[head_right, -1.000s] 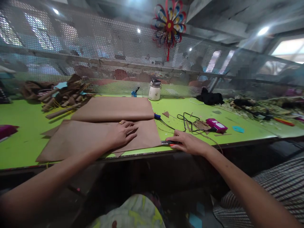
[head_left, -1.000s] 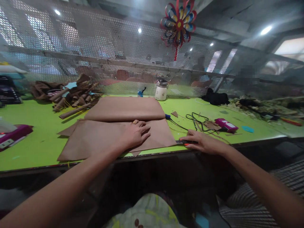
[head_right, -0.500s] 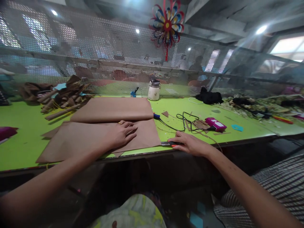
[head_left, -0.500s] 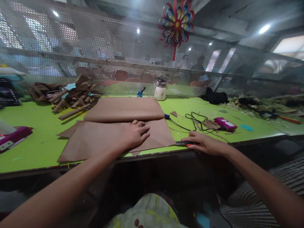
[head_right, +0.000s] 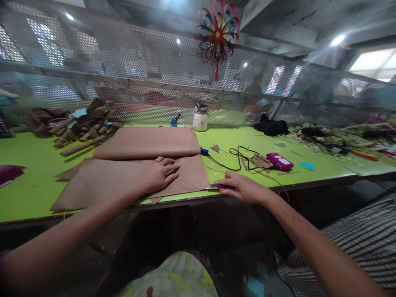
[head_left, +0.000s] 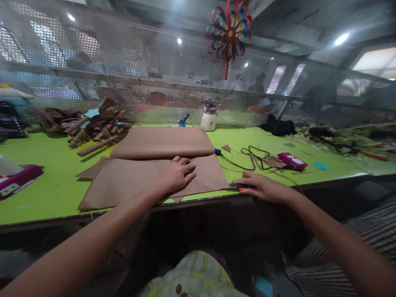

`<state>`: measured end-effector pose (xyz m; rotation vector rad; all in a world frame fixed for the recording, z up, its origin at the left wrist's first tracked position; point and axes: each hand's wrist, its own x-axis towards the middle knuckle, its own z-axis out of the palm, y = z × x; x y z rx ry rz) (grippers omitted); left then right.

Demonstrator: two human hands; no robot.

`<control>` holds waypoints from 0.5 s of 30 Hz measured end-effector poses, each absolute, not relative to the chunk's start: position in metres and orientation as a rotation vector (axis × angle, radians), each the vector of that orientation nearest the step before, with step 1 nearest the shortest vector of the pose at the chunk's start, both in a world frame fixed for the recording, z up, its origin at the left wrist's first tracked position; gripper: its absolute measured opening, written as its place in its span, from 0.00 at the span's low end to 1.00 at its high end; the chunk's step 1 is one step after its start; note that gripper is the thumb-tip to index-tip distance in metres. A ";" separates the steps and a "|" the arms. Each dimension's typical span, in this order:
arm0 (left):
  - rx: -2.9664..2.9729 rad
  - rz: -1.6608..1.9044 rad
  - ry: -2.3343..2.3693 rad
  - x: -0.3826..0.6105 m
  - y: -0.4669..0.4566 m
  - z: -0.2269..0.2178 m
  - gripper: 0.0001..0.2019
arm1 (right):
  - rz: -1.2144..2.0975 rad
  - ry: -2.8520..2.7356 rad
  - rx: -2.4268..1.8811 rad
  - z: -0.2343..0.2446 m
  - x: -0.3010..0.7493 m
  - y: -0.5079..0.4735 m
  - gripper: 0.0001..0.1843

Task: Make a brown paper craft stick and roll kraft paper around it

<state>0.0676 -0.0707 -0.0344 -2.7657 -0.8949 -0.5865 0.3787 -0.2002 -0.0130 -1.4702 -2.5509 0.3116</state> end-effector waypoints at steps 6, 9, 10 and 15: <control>-2.775 -0.567 -0.902 0.068 -0.072 -0.034 0.18 | 0.337 -2.522 -1.536 -0.016 0.385 -0.209 0.22; -2.770 -0.563 -0.919 0.069 -0.073 -0.033 0.18 | 0.314 -2.533 -1.503 -0.015 0.377 -0.204 0.22; -2.767 -0.561 -0.920 0.069 -0.073 -0.033 0.18 | 0.310 -2.542 -1.485 -0.015 0.374 -0.202 0.22; -2.759 -0.545 -0.925 0.069 -0.074 -0.033 0.18 | 0.301 -2.550 -1.468 -0.012 0.367 -0.203 0.22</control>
